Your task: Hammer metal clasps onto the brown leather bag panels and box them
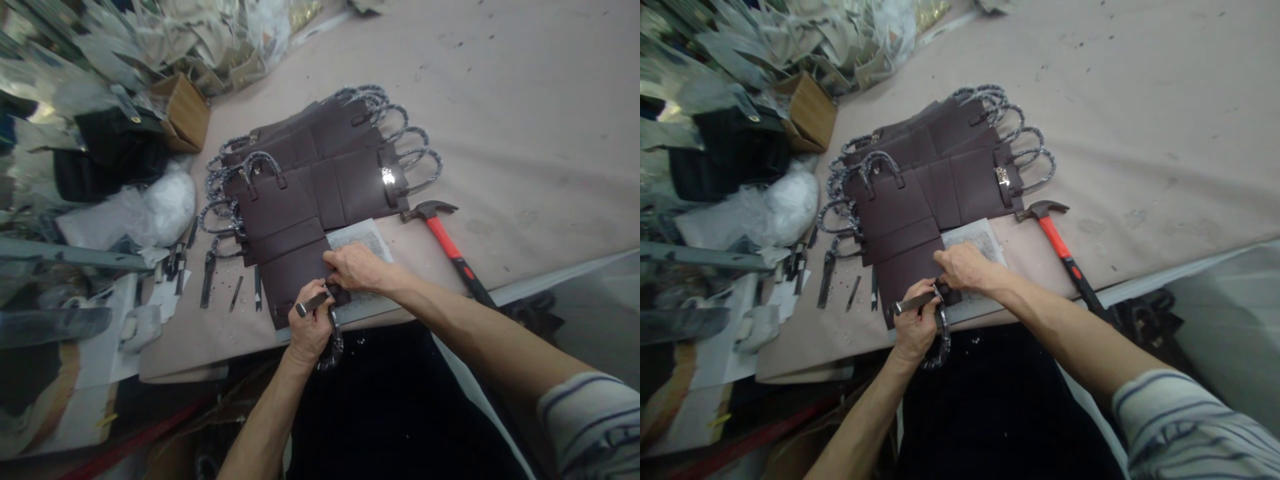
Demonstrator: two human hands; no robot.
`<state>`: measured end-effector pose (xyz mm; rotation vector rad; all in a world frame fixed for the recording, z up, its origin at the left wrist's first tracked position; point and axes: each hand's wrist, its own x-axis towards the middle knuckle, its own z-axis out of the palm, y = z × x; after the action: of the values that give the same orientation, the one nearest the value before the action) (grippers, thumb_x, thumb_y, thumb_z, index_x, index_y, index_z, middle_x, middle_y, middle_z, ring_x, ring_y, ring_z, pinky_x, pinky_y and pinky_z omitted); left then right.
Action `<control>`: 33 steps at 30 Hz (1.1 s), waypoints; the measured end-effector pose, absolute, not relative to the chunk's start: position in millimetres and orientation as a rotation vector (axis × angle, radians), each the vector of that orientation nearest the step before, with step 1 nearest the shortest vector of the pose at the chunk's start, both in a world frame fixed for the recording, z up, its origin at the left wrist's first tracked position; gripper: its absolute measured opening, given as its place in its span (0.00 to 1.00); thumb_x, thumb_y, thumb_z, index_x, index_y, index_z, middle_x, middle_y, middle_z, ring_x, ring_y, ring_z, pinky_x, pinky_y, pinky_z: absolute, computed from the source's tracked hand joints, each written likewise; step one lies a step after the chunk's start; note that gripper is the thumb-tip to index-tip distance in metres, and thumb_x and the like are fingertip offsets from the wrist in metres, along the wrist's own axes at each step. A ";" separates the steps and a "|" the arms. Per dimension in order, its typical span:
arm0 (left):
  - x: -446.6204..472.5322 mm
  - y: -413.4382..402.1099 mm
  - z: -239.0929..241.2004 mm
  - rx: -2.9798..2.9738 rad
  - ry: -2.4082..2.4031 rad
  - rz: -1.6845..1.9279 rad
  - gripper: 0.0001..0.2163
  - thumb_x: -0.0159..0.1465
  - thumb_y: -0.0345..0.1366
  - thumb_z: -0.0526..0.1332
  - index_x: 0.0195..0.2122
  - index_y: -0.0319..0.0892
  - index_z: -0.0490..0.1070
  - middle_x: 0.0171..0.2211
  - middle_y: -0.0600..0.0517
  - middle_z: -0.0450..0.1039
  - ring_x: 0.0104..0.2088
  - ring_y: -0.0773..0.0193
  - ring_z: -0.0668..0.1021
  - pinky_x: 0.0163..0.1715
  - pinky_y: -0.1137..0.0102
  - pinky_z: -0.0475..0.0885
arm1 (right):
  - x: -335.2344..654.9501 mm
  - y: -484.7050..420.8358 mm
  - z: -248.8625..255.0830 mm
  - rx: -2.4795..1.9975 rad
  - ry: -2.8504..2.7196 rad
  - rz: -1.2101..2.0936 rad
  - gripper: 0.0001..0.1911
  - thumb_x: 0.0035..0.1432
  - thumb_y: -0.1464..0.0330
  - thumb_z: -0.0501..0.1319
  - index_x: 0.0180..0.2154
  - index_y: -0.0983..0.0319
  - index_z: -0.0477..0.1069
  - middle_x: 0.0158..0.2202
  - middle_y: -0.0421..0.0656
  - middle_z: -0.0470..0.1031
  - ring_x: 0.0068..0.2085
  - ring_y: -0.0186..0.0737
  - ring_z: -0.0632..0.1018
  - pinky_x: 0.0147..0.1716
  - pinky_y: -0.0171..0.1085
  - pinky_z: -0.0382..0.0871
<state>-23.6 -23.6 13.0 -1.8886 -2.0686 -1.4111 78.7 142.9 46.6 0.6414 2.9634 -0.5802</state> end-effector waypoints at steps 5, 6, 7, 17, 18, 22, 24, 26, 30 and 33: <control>-27.4 -22.1 10.7 -1.921 -2.095 -1.413 0.03 0.69 0.30 0.60 0.42 0.42 0.73 0.44 0.45 0.80 0.48 0.59 0.83 0.50 0.60 0.80 | 77.6 150.8 41.0 0.760 2.927 -0.739 0.12 0.59 0.64 0.65 0.44 0.61 0.75 0.36 0.46 0.82 0.37 0.45 0.80 0.31 0.36 0.57; -27.9 -22.0 10.5 -1.922 -2.099 -1.418 0.03 0.69 0.30 0.60 0.42 0.42 0.73 0.44 0.46 0.80 0.48 0.59 0.83 0.50 0.60 0.80 | 78.1 151.9 40.6 0.790 2.920 -0.787 0.12 0.58 0.64 0.65 0.43 0.60 0.76 0.35 0.45 0.82 0.37 0.44 0.79 0.31 0.36 0.57; -28.5 -21.8 10.4 -1.922 -2.104 -1.420 0.03 0.69 0.31 0.60 0.42 0.42 0.73 0.44 0.46 0.80 0.47 0.59 0.83 0.50 0.60 0.80 | 78.8 152.5 40.3 0.822 2.916 -0.830 0.11 0.57 0.65 0.66 0.42 0.60 0.76 0.34 0.44 0.81 0.37 0.43 0.79 0.31 0.36 0.56; -30.1 -12.5 13.7 -2.008 -2.130 -1.388 0.04 0.67 0.29 0.60 0.41 0.42 0.72 0.43 0.45 0.81 0.46 0.58 0.83 0.50 0.61 0.80 | 115.0 145.9 32.8 1.302 3.028 -1.355 0.06 0.62 0.68 0.59 0.39 0.62 0.72 0.34 0.42 0.77 0.35 0.39 0.75 0.37 0.36 0.65; -29.2 -12.1 13.6 -1.989 -2.132 -1.396 0.04 0.67 0.29 0.60 0.41 0.41 0.73 0.43 0.45 0.81 0.46 0.58 0.83 0.50 0.61 0.80 | 126.3 147.4 31.9 1.432 3.043 -1.307 0.06 0.62 0.67 0.58 0.39 0.61 0.72 0.34 0.43 0.77 0.36 0.40 0.75 0.38 0.37 0.66; -25.7 -11.5 12.3 -1.920 -2.125 -1.447 0.04 0.66 0.29 0.60 0.40 0.41 0.73 0.42 0.46 0.81 0.45 0.58 0.84 0.49 0.62 0.80 | 185.5 155.0 27.8 1.887 3.030 -0.797 0.10 0.63 0.65 0.57 0.43 0.62 0.72 0.42 0.52 0.76 0.45 0.50 0.75 0.46 0.44 0.68; -24.4 -10.3 12.3 -1.920 -2.140 -1.474 0.04 0.65 0.28 0.60 0.40 0.42 0.73 0.42 0.46 0.81 0.45 0.58 0.83 0.49 0.63 0.80 | 214.9 158.2 24.1 1.964 2.905 -0.495 0.16 0.61 0.63 0.60 0.48 0.64 0.72 0.47 0.56 0.74 0.49 0.56 0.74 0.48 0.49 0.68; -23.5 -8.6 12.8 -1.936 -2.162 -1.497 0.05 0.65 0.28 0.61 0.40 0.42 0.73 0.42 0.47 0.81 0.46 0.58 0.83 0.49 0.63 0.80 | 236.9 162.0 20.3 1.959 2.735 -0.380 0.23 0.58 0.60 0.62 0.52 0.66 0.70 0.48 0.59 0.72 0.49 0.60 0.73 0.47 0.52 0.68; -22.7 -5.8 12.8 -1.932 -2.150 -1.564 0.06 0.64 0.27 0.60 0.41 0.43 0.72 0.42 0.47 0.80 0.45 0.59 0.83 0.49 0.65 0.80 | 251.3 174.2 23.0 2.196 2.314 -1.045 0.19 0.54 0.65 0.64 0.48 0.64 0.70 0.39 0.51 0.71 0.39 0.51 0.74 0.38 0.47 0.70; -22.4 -5.4 11.5 -1.925 -2.135 -1.599 0.07 0.63 0.26 0.60 0.41 0.44 0.72 0.41 0.48 0.80 0.44 0.59 0.84 0.48 0.65 0.80 | 243.8 177.8 39.6 2.203 1.823 -1.884 0.09 0.51 0.70 0.64 0.36 0.60 0.67 0.28 0.42 0.67 0.28 0.39 0.70 0.27 0.39 0.69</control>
<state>-22.4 -5.4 11.5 -1.9248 -2.1350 -1.5987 243.8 177.8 39.6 2.2032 1.8228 -1.8840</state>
